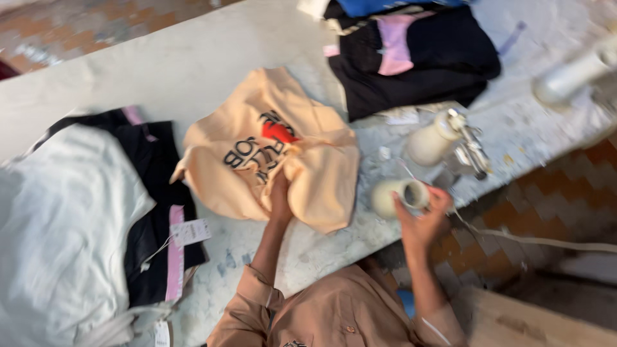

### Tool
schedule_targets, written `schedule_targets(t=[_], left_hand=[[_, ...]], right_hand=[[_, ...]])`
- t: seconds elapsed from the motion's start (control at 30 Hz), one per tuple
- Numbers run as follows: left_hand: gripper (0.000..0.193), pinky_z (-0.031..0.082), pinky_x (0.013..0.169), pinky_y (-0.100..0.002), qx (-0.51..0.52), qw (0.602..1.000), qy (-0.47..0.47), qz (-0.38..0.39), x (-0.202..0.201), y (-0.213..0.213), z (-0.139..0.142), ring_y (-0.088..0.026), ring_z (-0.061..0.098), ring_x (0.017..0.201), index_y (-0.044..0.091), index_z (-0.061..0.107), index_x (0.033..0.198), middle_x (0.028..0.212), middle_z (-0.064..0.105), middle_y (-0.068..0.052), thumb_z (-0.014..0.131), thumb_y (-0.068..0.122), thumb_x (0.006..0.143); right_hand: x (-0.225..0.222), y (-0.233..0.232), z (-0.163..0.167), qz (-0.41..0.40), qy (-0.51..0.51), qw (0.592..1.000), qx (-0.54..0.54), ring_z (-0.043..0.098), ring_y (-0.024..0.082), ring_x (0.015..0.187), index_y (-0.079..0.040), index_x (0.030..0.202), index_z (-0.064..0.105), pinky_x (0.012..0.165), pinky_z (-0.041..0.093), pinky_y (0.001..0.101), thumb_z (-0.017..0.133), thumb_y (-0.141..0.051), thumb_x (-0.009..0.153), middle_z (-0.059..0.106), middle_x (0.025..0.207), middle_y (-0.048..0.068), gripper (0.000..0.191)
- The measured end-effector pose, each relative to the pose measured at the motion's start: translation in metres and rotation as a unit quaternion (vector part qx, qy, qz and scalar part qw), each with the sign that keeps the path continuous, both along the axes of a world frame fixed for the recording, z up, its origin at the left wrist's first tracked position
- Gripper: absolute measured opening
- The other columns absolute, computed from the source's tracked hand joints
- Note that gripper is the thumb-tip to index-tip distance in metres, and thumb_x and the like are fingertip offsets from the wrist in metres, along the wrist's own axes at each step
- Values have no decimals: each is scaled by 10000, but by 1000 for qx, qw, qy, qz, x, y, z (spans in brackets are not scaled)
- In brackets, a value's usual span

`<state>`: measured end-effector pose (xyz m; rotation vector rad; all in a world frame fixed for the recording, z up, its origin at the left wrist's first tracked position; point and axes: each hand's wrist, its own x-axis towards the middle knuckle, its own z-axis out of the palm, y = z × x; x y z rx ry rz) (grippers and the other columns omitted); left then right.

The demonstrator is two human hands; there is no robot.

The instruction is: The person lays a printed sweatshirt on a work table and spot-cleans it. They rub the fabric with a sponge-like block, apply liquid from a small bottle onto the treated area, scrub with a toothbrush, and reposition the sweatshirt repeatedly while working over the printed front.

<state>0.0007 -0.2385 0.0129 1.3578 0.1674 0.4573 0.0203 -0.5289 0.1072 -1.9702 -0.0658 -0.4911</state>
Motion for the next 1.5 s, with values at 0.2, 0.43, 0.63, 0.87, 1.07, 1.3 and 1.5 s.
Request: schedule_targets(t=[0.2, 0.43, 0.63, 0.87, 1.07, 1.3, 1.5], left_hand=[[532, 535, 899, -434, 464, 858, 31, -220, -60, -43, 84, -318, 665, 1084, 118, 672, 1266, 1171, 677, -108, 791, 273, 771], [581, 444, 990, -449, 452, 855, 52, -250, -114, -22, 130, -321, 604, 1139, 133, 661, 1250, 1229, 655, -101, 851, 352, 746], [613, 397, 1063, -468, 594, 791, 135, -46, -140, 38, 100, -311, 546, 1232, 166, 682, 1262, 1279, 639, -104, 797, 181, 660], [229, 410, 1134, -459, 645, 763, 48, -14, -113, 58, 49, -288, 608, 1128, 128, 617, 1027, 1064, 652, -70, 720, 185, 831], [251, 509, 625, -415, 596, 795, 61, 96, -182, 61, 64, -276, 673, 767, 95, 589, 1010, 831, 621, -63, 743, 143, 818], [473, 540, 634, -439, 518, 803, 293, -49, -262, 31, 91, -317, 680, 795, 97, 611, 1122, 908, 638, -86, 811, 181, 702], [435, 557, 719, -421, 541, 775, 306, 118, -281, 12, 80, -308, 658, 893, 113, 656, 1033, 949, 666, -71, 734, 12, 617]], right_hand=[[11, -43, 4, 6, 8, 1000, 5, 660, 222, 1166, -31, 1306, 392, 993, 593, 361, 914, -166, 897, 682, 1285, 174, 676], [-2, -45, 13, -23, -116, 949, -292, 654, 374, 1138, -4, 1333, 492, 965, 523, 462, 911, -249, 874, 645, 1246, 203, 668], [-34, -3, 1, 106, 94, 959, -245, 701, 280, 995, -90, 1226, 628, 800, 585, 396, 719, -291, 961, 685, 1206, 122, 344], [42, 82, -48, 88, 85, 906, -406, 659, 472, 902, 18, 1475, 398, 733, 527, 555, 773, -379, 870, 626, 1179, 295, 815], [79, 65, -68, 223, 255, 940, -42, 651, 444, 952, 45, 1312, 661, 871, 487, 506, 687, -297, 1015, 678, 1097, 232, 454], [25, 15, -97, 102, 467, 845, 242, 663, 212, 1075, -23, 1325, 597, 891, 529, 365, 610, -370, 992, 678, 1234, 100, 481], [4, -4, -111, 54, 496, 852, 157, 603, 255, 1142, 12, 1383, 566, 918, 471, 412, 563, -413, 1016, 631, 1303, 144, 562]])
